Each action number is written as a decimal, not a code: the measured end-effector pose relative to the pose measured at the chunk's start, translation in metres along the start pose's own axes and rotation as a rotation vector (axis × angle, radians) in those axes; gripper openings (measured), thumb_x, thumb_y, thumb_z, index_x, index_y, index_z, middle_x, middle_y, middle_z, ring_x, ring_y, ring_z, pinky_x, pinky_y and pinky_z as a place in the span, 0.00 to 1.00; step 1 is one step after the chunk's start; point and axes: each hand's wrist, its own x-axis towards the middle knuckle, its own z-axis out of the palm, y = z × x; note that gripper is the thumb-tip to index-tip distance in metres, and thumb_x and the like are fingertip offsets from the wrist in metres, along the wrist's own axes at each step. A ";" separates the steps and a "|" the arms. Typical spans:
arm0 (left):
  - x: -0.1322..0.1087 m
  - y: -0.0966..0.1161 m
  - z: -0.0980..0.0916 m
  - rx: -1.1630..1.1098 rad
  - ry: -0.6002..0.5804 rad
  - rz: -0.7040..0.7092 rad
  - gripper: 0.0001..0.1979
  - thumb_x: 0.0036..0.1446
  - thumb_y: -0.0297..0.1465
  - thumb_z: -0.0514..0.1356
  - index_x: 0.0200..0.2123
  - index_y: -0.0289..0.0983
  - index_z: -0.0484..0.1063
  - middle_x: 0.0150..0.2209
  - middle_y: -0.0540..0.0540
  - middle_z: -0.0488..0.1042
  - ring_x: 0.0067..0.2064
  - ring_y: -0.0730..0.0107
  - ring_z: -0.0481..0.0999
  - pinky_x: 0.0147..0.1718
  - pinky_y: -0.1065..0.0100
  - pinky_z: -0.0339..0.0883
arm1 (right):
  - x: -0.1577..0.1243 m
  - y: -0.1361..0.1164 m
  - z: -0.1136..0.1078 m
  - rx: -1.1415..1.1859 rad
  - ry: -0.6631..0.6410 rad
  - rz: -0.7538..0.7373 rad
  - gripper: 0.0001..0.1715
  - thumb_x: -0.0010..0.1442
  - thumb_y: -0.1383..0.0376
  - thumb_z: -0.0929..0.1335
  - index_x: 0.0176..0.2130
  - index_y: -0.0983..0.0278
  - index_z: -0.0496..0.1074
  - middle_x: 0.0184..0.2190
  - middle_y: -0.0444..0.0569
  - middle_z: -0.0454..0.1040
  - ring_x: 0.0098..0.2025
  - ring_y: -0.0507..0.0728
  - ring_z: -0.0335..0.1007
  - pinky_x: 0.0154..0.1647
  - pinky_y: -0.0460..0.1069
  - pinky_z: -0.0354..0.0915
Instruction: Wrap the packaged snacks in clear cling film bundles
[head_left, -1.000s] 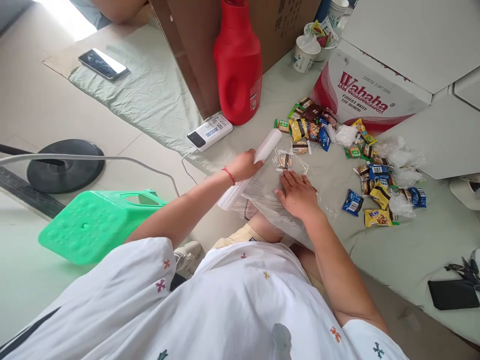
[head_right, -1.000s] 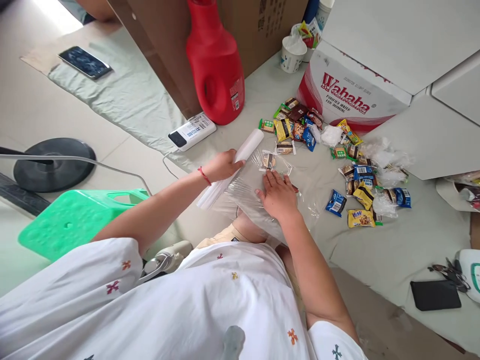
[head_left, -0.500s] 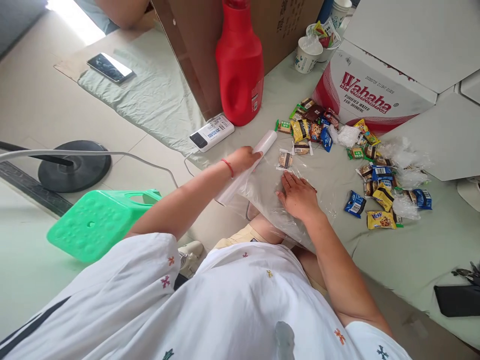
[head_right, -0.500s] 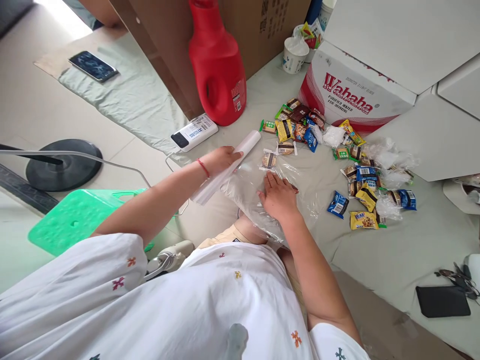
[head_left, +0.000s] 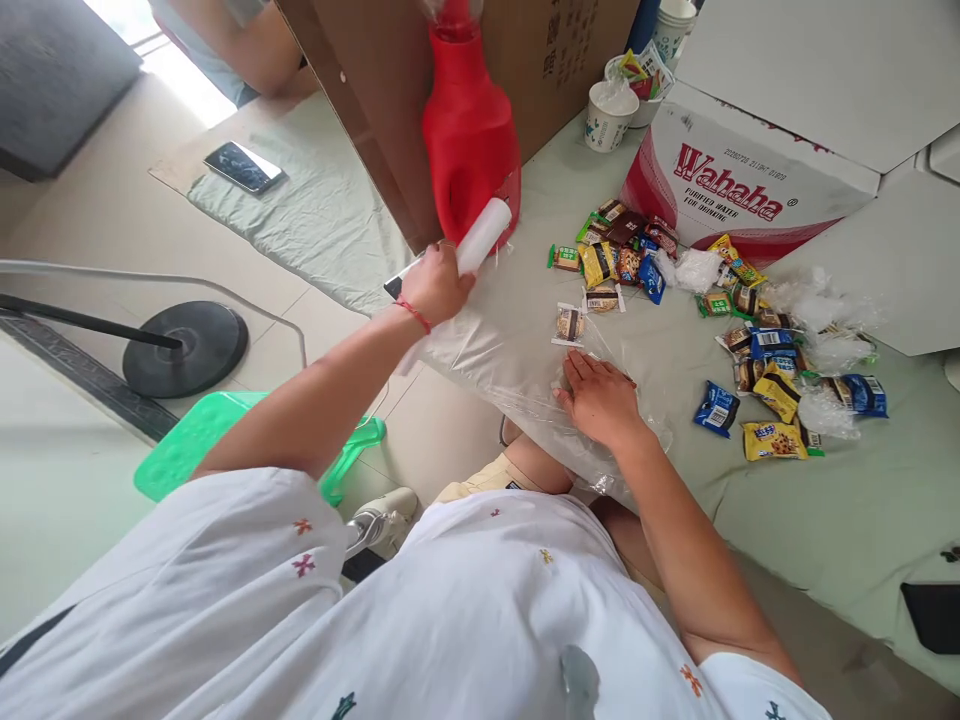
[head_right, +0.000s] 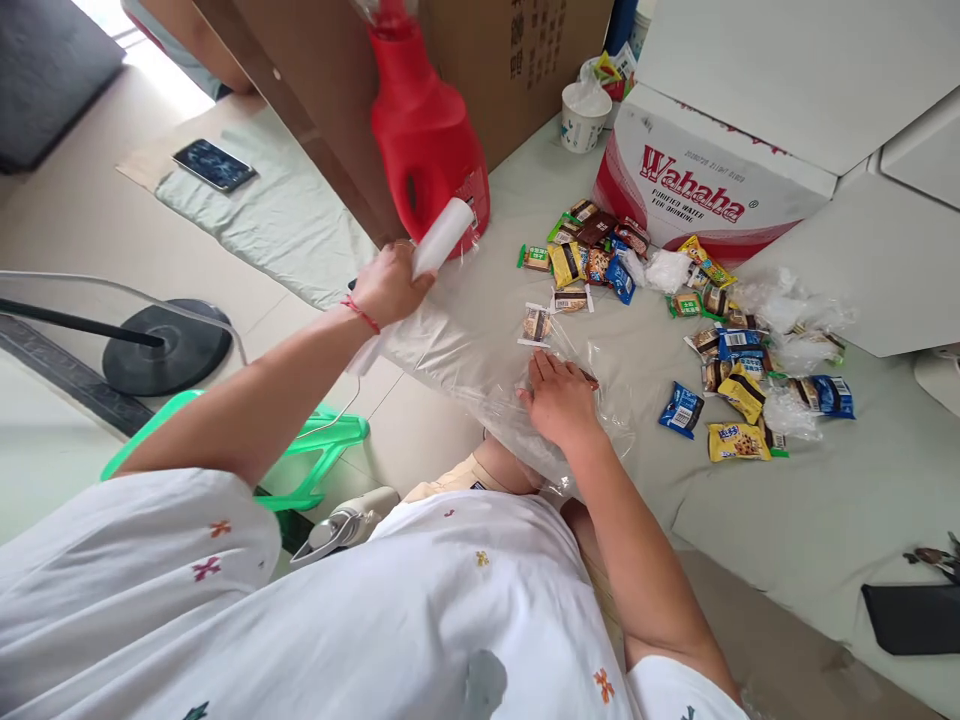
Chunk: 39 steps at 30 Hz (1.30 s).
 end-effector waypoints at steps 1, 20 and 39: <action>-0.001 -0.001 -0.002 0.013 -0.007 0.049 0.26 0.69 0.41 0.53 0.63 0.31 0.64 0.61 0.29 0.72 0.59 0.45 0.75 0.56 0.56 0.69 | 0.000 0.000 0.000 0.003 0.004 0.000 0.34 0.75 0.55 0.58 0.70 0.71 0.64 0.74 0.59 0.58 0.74 0.66 0.56 0.72 0.63 0.55; -0.118 0.070 0.058 -0.498 -0.197 0.237 0.33 0.67 0.55 0.52 0.62 0.38 0.67 0.64 0.36 0.71 0.57 0.52 0.78 0.51 0.58 0.73 | -0.004 0.006 -0.012 0.083 0.105 0.059 0.29 0.75 0.59 0.55 0.63 0.65 0.73 0.63 0.59 0.74 0.75 0.69 0.51 0.74 0.74 0.39; -0.189 0.107 0.075 -0.124 -0.183 0.892 0.15 0.69 0.39 0.58 0.39 0.35 0.79 0.47 0.33 0.76 0.52 0.47 0.73 0.41 0.54 0.70 | -0.070 0.080 0.006 0.122 0.245 0.148 0.27 0.72 0.67 0.58 0.62 0.62 0.75 0.63 0.54 0.74 0.69 0.64 0.60 0.70 0.64 0.57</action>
